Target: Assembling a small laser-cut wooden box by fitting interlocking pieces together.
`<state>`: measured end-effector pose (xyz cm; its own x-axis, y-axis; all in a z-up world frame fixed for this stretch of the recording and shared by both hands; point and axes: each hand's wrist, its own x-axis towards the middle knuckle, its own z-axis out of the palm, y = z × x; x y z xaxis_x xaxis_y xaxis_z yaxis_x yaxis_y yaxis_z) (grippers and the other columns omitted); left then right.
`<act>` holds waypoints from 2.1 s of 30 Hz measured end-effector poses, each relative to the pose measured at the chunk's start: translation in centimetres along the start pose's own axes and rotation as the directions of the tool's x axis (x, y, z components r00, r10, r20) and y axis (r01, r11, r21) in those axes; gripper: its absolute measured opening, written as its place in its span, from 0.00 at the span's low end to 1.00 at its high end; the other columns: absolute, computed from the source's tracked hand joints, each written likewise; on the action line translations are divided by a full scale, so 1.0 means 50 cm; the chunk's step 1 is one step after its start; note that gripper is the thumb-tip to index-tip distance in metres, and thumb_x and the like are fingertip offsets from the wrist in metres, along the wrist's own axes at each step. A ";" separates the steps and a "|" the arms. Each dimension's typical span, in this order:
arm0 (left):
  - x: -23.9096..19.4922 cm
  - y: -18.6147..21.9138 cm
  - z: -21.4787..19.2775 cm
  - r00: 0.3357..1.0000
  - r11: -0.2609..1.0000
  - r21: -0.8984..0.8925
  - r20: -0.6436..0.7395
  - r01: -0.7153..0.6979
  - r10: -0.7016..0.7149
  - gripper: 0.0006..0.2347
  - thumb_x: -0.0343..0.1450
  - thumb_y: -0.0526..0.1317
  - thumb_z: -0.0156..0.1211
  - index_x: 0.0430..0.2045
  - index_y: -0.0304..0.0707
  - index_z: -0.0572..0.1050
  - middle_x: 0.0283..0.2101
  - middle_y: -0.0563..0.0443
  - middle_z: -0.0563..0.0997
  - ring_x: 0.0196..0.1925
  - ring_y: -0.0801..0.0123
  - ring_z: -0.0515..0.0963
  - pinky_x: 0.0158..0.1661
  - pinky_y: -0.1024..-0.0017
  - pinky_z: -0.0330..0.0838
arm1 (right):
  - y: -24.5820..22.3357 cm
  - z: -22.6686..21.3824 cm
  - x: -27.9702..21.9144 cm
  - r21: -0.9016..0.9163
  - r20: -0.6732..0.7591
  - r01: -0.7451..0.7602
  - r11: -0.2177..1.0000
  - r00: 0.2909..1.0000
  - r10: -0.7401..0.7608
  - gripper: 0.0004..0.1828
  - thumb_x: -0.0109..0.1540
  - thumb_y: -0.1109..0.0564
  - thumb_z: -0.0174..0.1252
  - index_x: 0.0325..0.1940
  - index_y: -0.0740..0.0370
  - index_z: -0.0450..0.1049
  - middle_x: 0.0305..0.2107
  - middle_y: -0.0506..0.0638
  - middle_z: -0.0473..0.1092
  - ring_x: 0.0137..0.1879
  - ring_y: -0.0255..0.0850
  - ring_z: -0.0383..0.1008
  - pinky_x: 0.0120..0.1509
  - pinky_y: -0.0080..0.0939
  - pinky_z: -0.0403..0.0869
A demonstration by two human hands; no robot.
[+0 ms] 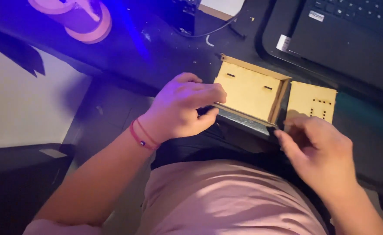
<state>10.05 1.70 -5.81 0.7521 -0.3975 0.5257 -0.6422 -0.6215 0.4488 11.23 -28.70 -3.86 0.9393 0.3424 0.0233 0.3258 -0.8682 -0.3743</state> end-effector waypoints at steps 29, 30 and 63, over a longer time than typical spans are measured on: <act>0.018 0.025 0.021 0.997 0.987 0.153 -0.063 0.055 -0.046 0.06 0.70 0.45 0.63 0.23 0.51 0.75 0.35 0.63 0.80 0.33 0.67 0.78 0.39 0.65 0.59 | -0.060 -0.052 0.140 -0.185 0.195 0.554 0.812 0.830 -0.522 0.69 0.38 0.44 0.71 0.77 0.66 0.48 0.62 0.71 0.58 0.58 0.69 0.62 0.64 0.61 0.61; 0.017 0.027 0.023 0.997 0.986 0.158 -0.066 0.055 -0.045 0.06 0.70 0.45 0.63 0.23 0.51 0.75 0.35 0.63 0.80 0.33 0.67 0.78 0.39 0.65 0.59 | -0.060 -0.054 0.144 -0.185 0.193 0.558 0.809 0.828 -0.527 0.69 0.38 0.44 0.71 0.77 0.66 0.48 0.62 0.71 0.58 0.58 0.69 0.62 0.64 0.61 0.61; 0.046 0.014 0.028 0.998 0.943 0.327 0.024 -0.062 0.057 0.07 0.62 0.40 0.65 0.15 0.50 0.72 0.24 0.61 0.73 0.25 0.63 0.71 0.33 0.62 0.58 | -0.063 -0.042 0.184 -0.198 0.327 0.510 0.837 0.839 -0.434 0.70 0.39 0.41 0.72 0.79 0.59 0.48 0.40 0.66 0.65 0.47 0.63 0.67 0.56 0.55 0.67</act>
<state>11.56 -0.58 -5.29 0.7175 -0.4484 0.5331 -0.6037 -0.7820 0.1547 19.06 -23.56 -0.52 0.6117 0.7818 -0.1209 0.7732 -0.6231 -0.1178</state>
